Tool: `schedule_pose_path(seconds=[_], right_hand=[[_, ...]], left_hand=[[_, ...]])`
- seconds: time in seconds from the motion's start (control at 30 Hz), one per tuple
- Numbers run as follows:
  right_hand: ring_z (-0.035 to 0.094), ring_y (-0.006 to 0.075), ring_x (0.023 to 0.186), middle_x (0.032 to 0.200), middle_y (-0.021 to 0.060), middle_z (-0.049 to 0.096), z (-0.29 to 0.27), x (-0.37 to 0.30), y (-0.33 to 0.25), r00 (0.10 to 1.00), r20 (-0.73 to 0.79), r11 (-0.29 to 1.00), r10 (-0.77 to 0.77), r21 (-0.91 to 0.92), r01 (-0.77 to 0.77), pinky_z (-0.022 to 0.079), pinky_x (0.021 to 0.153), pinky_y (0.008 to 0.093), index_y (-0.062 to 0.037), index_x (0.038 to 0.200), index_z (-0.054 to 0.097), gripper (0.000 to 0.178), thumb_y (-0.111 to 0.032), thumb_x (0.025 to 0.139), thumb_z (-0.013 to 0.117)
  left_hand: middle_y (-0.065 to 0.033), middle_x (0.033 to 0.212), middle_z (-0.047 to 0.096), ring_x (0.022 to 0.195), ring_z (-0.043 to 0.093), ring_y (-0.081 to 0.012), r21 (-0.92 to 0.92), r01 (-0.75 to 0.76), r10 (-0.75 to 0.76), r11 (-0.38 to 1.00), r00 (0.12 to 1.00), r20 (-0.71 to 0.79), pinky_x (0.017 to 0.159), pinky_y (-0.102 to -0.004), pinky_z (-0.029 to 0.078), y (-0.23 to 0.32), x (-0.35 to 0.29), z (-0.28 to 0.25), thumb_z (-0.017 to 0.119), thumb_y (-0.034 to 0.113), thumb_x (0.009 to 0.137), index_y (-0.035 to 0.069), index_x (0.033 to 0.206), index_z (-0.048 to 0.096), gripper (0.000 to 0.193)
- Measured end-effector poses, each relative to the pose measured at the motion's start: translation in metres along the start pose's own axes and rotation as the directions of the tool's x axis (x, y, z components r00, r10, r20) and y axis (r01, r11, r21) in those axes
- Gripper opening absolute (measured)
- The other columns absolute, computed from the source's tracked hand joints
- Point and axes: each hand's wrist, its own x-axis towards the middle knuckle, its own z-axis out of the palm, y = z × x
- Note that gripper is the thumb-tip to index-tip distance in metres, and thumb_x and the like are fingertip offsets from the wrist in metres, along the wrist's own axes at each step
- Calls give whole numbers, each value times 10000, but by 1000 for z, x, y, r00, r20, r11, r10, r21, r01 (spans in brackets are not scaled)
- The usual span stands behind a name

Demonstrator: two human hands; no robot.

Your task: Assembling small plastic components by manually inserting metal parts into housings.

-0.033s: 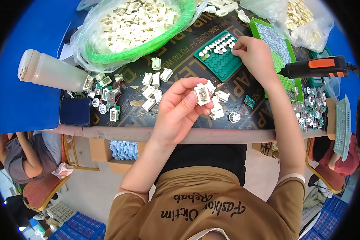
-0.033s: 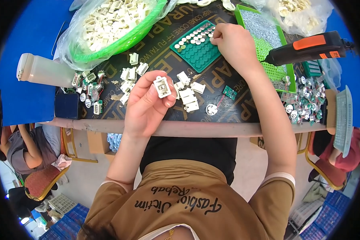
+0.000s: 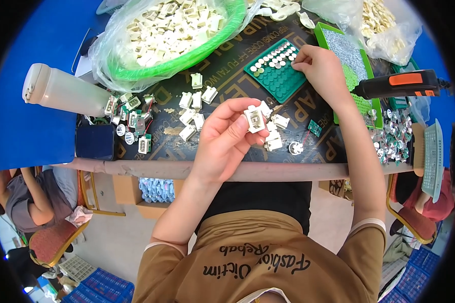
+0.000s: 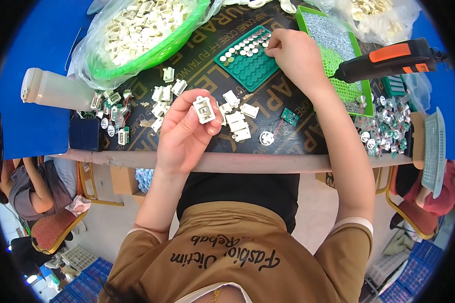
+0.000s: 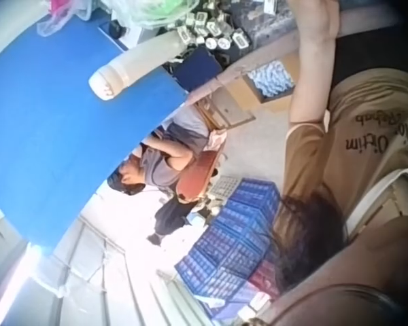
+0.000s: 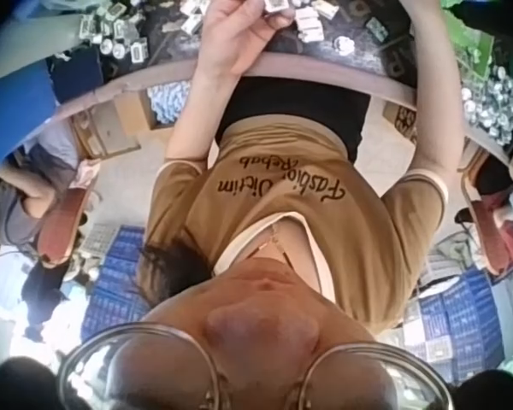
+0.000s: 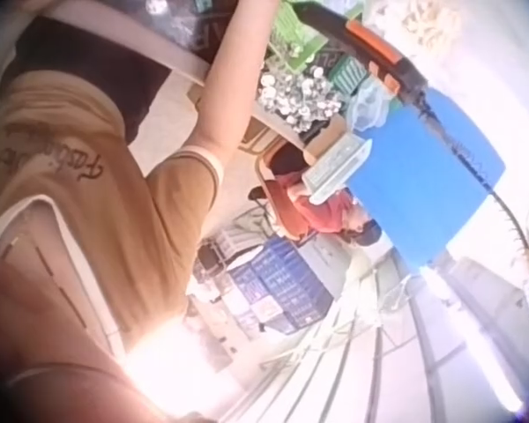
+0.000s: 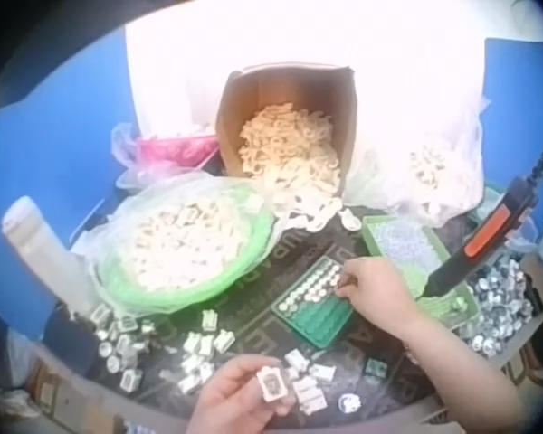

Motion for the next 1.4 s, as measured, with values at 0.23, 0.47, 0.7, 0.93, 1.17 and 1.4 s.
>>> schedule_pose_path(seconds=[0.23, 0.47, 0.7, 0.93, 1.17, 1.4], right_hand=[[611, 223, 647, 703, 110, 634, -1, -3, 5, 999, -32, 999, -14, 28, 15, 470, 615, 307, -7, 819, 633, 97, -79, 754, 637], [619, 296, 763, 766, 123, 641, 8, 2, -2, 988, -42, 983, -150, -109, 145, 484, 687, 390, -57, 804, 663, 113, -153, 755, 630], [609, 311, 768, 768, 126, 627, 12, 4, -2, 988, -26, 979, -155, -141, 150, 475, 659, 403, -59, 781, 642, 74, -121, 745, 624], [600, 327, 764, 776, 146, 623, 9, -3, 3, 994, 0, 988, -109, -115, 108, 464, 670, 411, -22, 747, 594, 71, -90, 752, 613], [596, 331, 752, 782, 163, 617, -2, -8, 13, 995, 20, 995, -102, 4, 101, 461, 668, 403, 8, 760, 579, 71, -57, 751, 604], [594, 222, 687, 753, 94, 608, -28, -37, -38, 979, -163, 866, -126, 463, 189, 475, 648, 287, 0, 811, 605, 77, -9, 738, 628]], left_hand=[[-119, 985, 587, 858, 609, -174, -8, 13, -14, 1000, 1000, -17, 727, -273, 511, -1, 0, 0, 488, 116, 931, -2, 1172, 482, 269], [-121, 976, 588, 859, 609, -173, -5, 10, -11, 1000, 1000, -16, 726, -272, 513, -2, 1, 1, 486, 116, 931, -4, 1172, 480, 269], [-122, 981, 588, 867, 606, -175, -18, -5, 4, 1000, 1000, -6, 741, -278, 511, 0, 0, 0, 483, 107, 931, -5, 1178, 474, 271], [-124, 1000, 581, 882, 604, -182, -60, 22, -25, 998, 999, -43, 762, -286, 511, 1, 2, 0, 480, 103, 931, -4, 1187, 470, 277], [-123, 996, 582, 883, 605, -184, -79, 25, -28, 997, 999, -37, 774, -284, 511, 1, 3, -2, 488, 112, 929, -6, 1189, 469, 286], [-112, 1008, 592, 888, 613, -184, -38, 29, -30, 999, 999, -34, 767, -278, 518, 1, 4, 0, 493, 100, 924, 2, 1181, 479, 276]])
